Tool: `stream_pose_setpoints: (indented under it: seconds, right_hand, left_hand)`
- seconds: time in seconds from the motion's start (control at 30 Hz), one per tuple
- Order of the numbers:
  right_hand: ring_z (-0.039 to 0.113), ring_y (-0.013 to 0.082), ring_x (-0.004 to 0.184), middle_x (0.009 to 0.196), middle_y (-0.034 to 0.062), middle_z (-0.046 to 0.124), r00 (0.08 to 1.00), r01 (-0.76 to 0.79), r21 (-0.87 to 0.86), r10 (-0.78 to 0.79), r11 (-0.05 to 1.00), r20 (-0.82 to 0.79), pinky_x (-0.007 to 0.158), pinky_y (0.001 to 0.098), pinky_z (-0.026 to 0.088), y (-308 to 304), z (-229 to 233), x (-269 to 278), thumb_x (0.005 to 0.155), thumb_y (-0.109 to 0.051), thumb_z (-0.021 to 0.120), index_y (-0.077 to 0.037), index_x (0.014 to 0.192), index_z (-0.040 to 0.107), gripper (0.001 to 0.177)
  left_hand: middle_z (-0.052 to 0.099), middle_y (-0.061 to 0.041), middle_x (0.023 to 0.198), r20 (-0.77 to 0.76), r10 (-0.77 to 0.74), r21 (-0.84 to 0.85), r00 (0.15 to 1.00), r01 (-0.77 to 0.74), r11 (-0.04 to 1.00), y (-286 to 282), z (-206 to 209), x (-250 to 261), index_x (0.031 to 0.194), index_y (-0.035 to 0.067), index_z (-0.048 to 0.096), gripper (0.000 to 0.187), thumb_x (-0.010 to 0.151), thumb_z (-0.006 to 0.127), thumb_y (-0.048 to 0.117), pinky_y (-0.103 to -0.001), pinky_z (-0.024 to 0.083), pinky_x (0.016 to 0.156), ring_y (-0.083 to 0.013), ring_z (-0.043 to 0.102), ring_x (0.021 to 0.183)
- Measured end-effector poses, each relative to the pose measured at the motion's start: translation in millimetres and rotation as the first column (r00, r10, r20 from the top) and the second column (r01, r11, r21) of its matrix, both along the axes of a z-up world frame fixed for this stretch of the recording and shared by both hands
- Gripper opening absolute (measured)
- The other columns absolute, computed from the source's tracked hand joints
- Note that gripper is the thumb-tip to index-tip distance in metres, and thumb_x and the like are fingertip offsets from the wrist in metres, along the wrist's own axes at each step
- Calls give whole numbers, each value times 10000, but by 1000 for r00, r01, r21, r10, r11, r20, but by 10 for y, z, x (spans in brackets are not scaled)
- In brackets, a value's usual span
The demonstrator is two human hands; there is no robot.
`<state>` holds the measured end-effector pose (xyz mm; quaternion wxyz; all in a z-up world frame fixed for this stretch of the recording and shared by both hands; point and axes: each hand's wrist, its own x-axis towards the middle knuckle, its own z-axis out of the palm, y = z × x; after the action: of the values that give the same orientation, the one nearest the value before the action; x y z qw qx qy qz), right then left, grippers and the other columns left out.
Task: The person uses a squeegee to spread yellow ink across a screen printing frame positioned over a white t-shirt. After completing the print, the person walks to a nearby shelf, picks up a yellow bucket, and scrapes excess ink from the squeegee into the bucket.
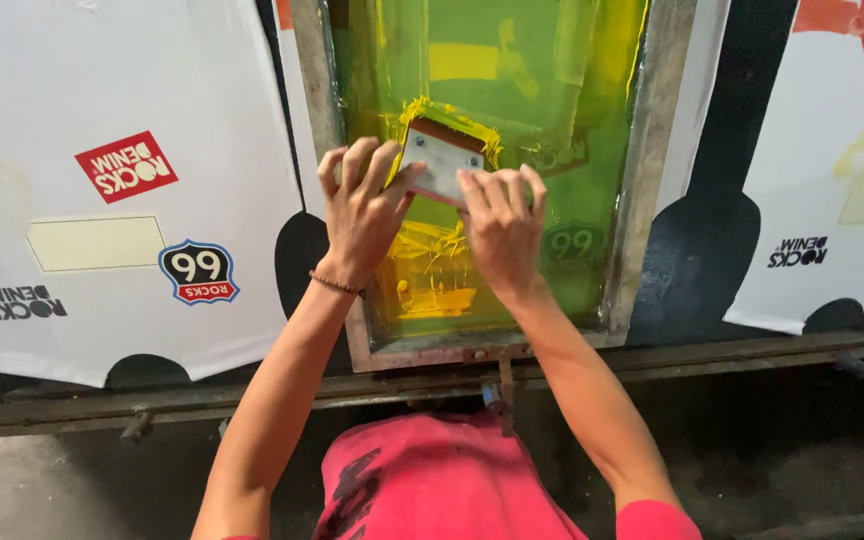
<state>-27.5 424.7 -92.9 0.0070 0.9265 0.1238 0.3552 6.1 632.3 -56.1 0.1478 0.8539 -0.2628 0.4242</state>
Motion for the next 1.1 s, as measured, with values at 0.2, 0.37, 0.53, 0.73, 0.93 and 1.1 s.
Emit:
stream_pose_setpoints:
  seconds: [0.2, 0.37, 0.53, 0.73, 0.93, 1.1]
  right_hand:
    - [611, 258, 966, 1010, 10, 799, 998, 2, 51, -5, 999, 56, 969, 442, 403, 106, 900, 85, 970, -337, 802, -136, 1113, 792, 247]
    - [606, 274, 957, 965, 17, 801, 998, -22, 42, 20, 999, 54, 957, 470, 416, 64, 974, 127, 982, -456, 780, -137, 1045, 804, 326]
    - [612, 286, 972, 997, 8, 806, 999, -26, 64, 23, 998, 42, 958, 465, 398, 63, 960, 120, 968, -339, 802, -123, 1090, 795, 248]
    - [620, 272, 937, 935, 16, 800, 996, -20, 67, 14, 998, 92, 938, 439, 411, 21, 851, 177, 1005, -380, 757, -132, 1070, 795, 260]
    - [593, 181, 994, 912, 5, 761, 998, 50, 10, -50, 999, -37, 1049, 457, 392, -54, 149, 110, 1050, -468, 669, -194, 1053, 730, 280]
    - [629, 167, 927, 917, 20, 760, 992, -36, 28, 39, 999, -123, 1067, 471, 405, 57, -1, -177, 1060, -469, 607, -167, 1058, 740, 330]
  left_hand:
    - [615, 14, 1210, 50, -8, 98, 999, 3, 995, -15, 601, 156, 1042, 230, 717, 207, 955, 887, 312, -428, 350, 1030, -231, 533, 1176]
    - [608, 25, 1197, 44, -28, 93, 999, 23, 995, -13, 658, 217, 995, 238, 726, 196, 930, 901, 297, -434, 346, 1036, -233, 530, 1166]
    - [606, 18, 1226, 28, -32, 102, 999, 29, 994, 1, 670, 223, 1015, 243, 748, 217, 912, 925, 314, -442, 341, 1030, -245, 514, 1183]
    - [602, 27, 1216, 27, -31, 88, 999, 29, 996, -15, 677, 275, 1023, 250, 755, 210, 912, 925, 304, -441, 327, 1046, -242, 529, 1175]
    - [661, 3, 1156, -25, -56, 72, 998, 57, 996, 57, 398, 143, 978, 216, 815, 211, 815, 941, 263, -487, 262, 1089, -214, 490, 1225]
    - [664, -17, 1182, -128, -79, 90, 989, 91, 992, 231, 249, -210, 996, 148, 798, 197, 851, 909, 222, -500, 259, 1105, -231, 509, 1239]
